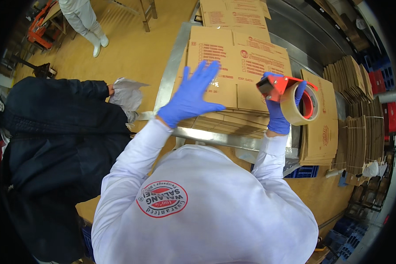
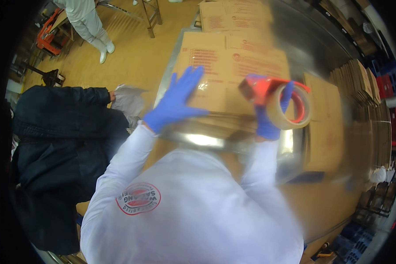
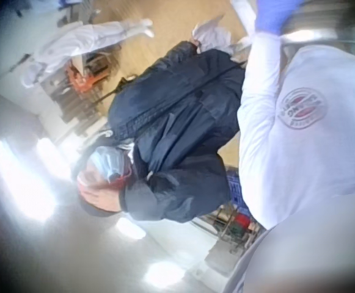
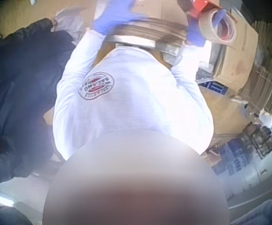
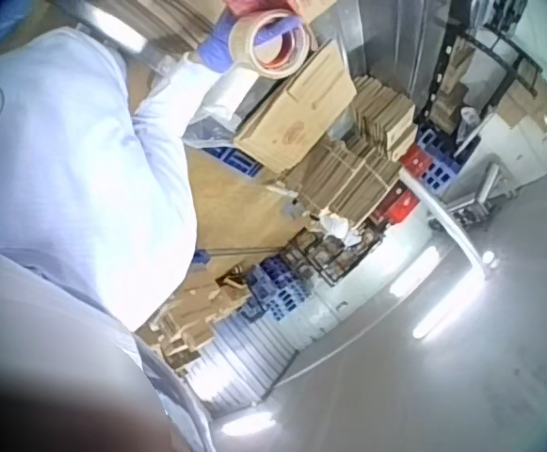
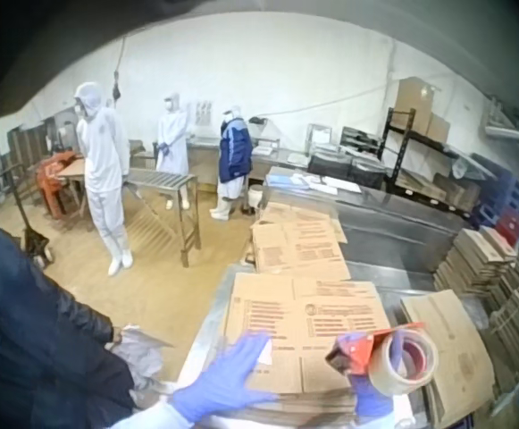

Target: The person repeatedly tapes flat cardboard boxes on a metal table using a handheld tape dispenser. They pull tape, press it onto the box, and move the sealed boxes aside. The person also briefly retrieves a cardboard sheet from a shelf and handles a small white label.

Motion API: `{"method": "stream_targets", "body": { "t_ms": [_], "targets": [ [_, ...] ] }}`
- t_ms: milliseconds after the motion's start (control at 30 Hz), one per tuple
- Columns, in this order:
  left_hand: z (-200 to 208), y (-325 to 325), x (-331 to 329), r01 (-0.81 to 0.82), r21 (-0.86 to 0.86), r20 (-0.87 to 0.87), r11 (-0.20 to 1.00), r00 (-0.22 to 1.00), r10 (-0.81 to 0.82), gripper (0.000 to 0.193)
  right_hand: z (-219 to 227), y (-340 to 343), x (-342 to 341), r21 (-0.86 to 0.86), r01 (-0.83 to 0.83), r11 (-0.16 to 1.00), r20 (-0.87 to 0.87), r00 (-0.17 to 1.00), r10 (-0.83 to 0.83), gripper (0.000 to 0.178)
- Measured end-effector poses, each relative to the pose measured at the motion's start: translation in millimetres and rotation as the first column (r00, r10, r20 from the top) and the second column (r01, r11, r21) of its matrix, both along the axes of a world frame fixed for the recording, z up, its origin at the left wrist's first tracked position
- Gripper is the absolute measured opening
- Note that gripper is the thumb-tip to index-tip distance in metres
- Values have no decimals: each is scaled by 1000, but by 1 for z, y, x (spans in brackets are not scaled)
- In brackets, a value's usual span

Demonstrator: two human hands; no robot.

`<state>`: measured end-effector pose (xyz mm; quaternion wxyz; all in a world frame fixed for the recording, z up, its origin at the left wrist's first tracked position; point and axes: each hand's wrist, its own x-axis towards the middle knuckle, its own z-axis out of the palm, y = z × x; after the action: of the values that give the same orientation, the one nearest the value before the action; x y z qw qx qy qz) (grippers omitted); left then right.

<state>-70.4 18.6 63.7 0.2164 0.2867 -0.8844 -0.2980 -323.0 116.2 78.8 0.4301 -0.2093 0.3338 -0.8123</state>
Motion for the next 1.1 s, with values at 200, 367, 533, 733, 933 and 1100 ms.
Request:
{"method": "stream_targets", "body": {
  "t_ms": [200, 367, 533, 733, 933, 1100],
  "targets": [
    [-47, 61, -110, 274, -458, 386, 846, 918, -88, 79, 26, 53, -31, -92, 171, 981, -142, 973, -183, 54],
    [-15, 100, -111, 331, -583, 91, 742, 934, -346, 49, 57, 128, -35, -193, 192, 962, -309, 919, -246, 56],
    [85, 108, -132, -17, -338, -508, 941, 845, -167, 35, 85, 204, -49, -227, 212, 951, -495, 815, -300, 52],
    [-7, 86, -100, 142, 543, -728, 827, 570, 380, 40, 25, 261, -88, -76, 422, 903, -169, 887, -429, 23],
    [-26, 148, -115, 404, 887, -454, 222, 684, 570, 54, 13, 248, -51, 16, 639, 769, -528, 659, -536, 44],
    [-3, 164, -95, 396, 847, -440, -355, 896, -51, 58, 9, 227, -30, -182, 909, 376, -983, -174, -55, 98]
  ]
}}
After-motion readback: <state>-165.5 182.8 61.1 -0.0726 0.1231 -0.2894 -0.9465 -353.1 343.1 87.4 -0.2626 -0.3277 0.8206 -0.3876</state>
